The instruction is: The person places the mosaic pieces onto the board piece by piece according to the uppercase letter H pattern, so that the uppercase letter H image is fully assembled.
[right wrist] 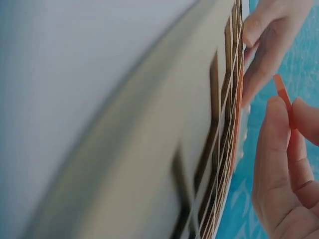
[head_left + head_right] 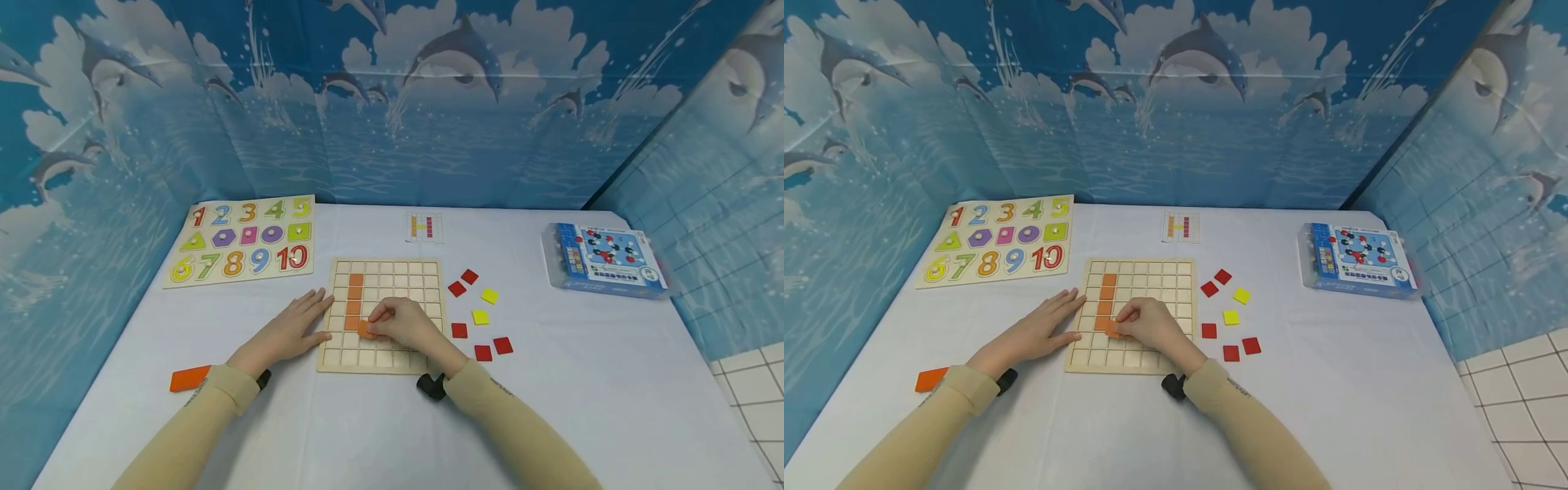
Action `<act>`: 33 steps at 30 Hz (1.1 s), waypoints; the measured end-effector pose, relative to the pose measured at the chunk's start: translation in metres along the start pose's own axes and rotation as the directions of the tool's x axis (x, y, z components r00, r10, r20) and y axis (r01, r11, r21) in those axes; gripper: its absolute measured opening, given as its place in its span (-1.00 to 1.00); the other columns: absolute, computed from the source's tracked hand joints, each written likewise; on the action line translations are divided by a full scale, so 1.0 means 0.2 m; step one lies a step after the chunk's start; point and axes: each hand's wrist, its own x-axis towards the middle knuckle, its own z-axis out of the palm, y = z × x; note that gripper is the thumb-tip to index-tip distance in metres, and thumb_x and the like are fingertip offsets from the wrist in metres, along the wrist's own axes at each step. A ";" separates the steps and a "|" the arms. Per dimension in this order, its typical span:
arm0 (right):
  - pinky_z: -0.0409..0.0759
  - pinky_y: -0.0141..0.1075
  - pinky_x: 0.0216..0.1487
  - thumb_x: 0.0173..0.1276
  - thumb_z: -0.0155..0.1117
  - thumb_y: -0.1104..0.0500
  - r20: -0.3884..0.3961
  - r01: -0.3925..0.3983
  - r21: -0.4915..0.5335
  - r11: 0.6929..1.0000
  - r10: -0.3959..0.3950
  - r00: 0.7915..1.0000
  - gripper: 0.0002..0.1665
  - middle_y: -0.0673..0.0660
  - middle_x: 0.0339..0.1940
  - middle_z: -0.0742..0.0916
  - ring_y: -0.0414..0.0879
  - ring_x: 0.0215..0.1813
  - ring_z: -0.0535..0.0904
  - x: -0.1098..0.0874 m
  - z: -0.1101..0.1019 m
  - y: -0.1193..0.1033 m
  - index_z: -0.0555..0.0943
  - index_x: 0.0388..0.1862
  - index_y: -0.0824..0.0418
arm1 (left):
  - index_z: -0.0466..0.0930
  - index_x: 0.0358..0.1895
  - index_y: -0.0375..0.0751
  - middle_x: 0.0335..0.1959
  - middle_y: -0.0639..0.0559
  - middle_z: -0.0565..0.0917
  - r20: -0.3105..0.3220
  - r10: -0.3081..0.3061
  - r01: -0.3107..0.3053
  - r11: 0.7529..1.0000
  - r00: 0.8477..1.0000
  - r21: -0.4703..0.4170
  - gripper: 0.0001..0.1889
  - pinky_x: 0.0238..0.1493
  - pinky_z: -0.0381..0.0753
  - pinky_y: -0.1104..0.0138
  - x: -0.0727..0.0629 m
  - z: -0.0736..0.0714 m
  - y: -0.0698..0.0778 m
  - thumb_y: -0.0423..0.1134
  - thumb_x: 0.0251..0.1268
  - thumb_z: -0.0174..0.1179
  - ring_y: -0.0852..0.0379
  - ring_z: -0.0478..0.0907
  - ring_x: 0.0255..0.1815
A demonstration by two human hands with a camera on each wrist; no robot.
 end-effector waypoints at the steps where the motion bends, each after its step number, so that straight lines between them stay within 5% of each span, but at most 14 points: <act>1: 0.54 -0.41 -0.35 0.24 0.45 0.16 0.006 0.002 0.004 1.000 -0.002 1.000 -0.91 0.00 -0.48 0.71 -0.19 -0.42 0.63 0.00 0.01 0.00 0.69 -0.34 0.13 | 0.10 0.55 -0.21 0.58 -0.25 0.09 0.000 0.001 -0.001 1.000 1.000 0.001 -0.23 0.59 0.02 -0.13 0.00 0.00 0.00 0.01 0.40 0.19 -0.26 -0.03 0.60; 7: 0.67 -0.42 -0.40 0.22 0.45 0.22 0.040 0.010 0.026 1.000 -0.011 0.999 -0.90 0.03 -0.50 0.72 -0.17 -0.47 0.70 0.03 0.09 -0.03 0.67 -0.36 0.20 | 0.11 0.54 -0.21 0.58 -0.26 0.09 -0.001 0.005 -0.005 1.000 1.000 0.003 -0.23 0.58 0.03 -0.14 0.01 0.00 0.00 0.01 0.40 0.18 -0.26 -0.02 0.60; 15: 0.47 -0.47 -0.46 0.23 0.43 0.24 0.030 0.069 -0.143 0.987 -0.066 0.997 -0.91 -0.03 -0.52 0.67 -0.23 -0.48 0.51 0.04 0.14 -0.05 0.67 -0.44 0.14 | 0.12 0.54 -0.23 0.57 -0.27 0.11 -0.010 0.017 -0.016 1.000 1.000 0.006 -0.24 0.57 0.05 -0.16 0.00 0.00 0.00 -0.01 0.39 0.19 -0.27 -0.01 0.59; 33: 0.44 -0.49 -0.49 0.24 0.40 0.31 0.019 0.080 -0.264 0.961 -0.078 0.997 -0.92 0.01 -0.48 0.61 -0.22 -0.49 0.47 0.04 0.19 -0.08 0.66 -0.44 0.22 | 0.13 0.53 -0.25 0.57 -0.29 0.10 -0.015 0.012 -0.012 1.000 1.000 0.000 -0.22 0.56 0.06 -0.18 0.00 0.00 0.01 -0.03 0.37 0.23 -0.29 0.00 0.59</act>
